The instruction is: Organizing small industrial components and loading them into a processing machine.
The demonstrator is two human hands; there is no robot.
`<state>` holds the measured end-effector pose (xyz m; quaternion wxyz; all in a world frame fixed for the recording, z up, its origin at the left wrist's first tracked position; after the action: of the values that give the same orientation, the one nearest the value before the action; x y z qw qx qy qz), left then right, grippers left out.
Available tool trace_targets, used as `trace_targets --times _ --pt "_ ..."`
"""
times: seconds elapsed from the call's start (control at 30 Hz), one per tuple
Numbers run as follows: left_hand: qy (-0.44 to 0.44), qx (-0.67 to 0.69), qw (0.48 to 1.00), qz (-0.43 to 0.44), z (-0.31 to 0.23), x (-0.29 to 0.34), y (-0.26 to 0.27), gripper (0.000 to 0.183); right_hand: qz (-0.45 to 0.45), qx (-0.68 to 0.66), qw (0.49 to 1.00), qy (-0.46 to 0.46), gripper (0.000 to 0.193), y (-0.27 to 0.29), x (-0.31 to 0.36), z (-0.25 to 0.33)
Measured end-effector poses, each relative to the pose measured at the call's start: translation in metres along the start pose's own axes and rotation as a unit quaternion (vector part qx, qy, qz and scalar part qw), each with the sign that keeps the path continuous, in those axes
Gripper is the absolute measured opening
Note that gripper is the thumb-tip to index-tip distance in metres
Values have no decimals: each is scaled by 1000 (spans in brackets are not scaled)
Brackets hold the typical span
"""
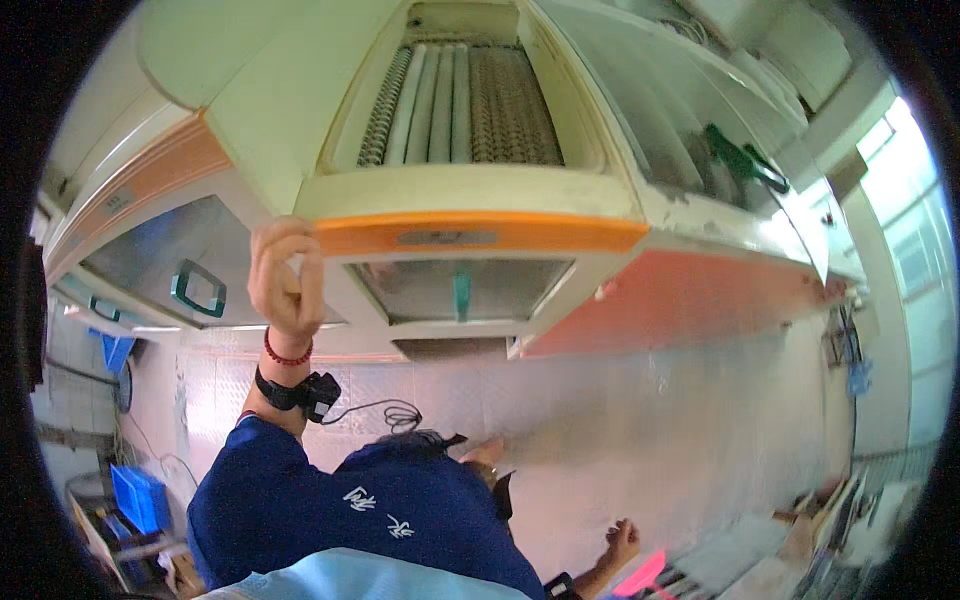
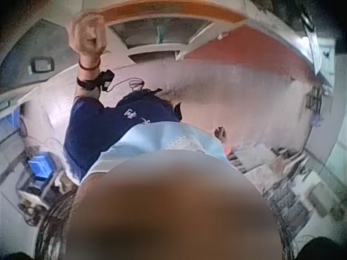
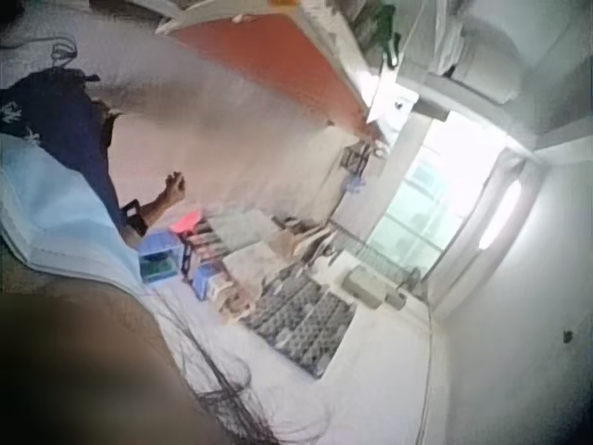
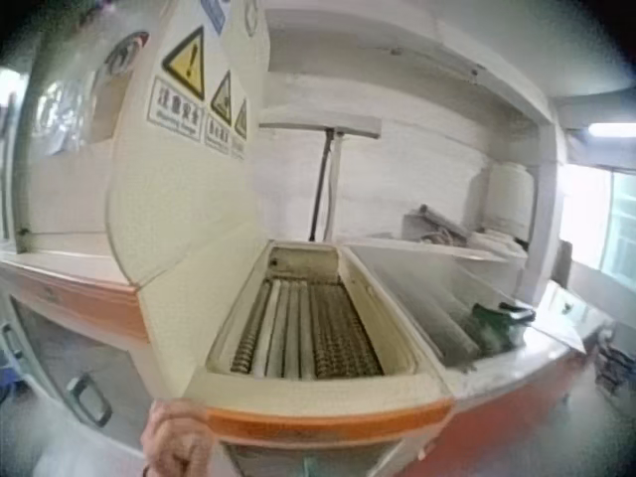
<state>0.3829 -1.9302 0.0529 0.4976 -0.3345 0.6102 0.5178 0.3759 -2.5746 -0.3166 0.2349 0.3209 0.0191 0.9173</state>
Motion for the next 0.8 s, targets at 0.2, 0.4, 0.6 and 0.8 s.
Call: trace_targets --times 0.2,0.4,0.6,0.8 --pt "157 -108 981 -19 34 1 -14 7 59 162 946 276 16 -97 -39 253" --pt "188 -229 955 -30 41 3 -41 10 76 201 878 428 18 -174 -68 378" --pt "230 -281 931 -47 45 10 -49 12 80 265 771 574 29 -246 -53 456" --pt "231 -290 925 -83 47 16 -45 13 38 357 654 666 31 -295 -61 499"
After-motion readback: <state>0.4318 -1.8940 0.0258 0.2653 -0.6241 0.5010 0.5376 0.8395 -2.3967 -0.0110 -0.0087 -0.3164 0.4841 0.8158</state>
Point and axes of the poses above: each hand's wrist, its own x-axis away from the middle knuckle, its own y-axis out of the back of the hand, z = x × y, the point moved 6 cm from there along -x, towards the middle knuckle, and after that the axes turned 12 degrees about -y, right-handed, at the moved point
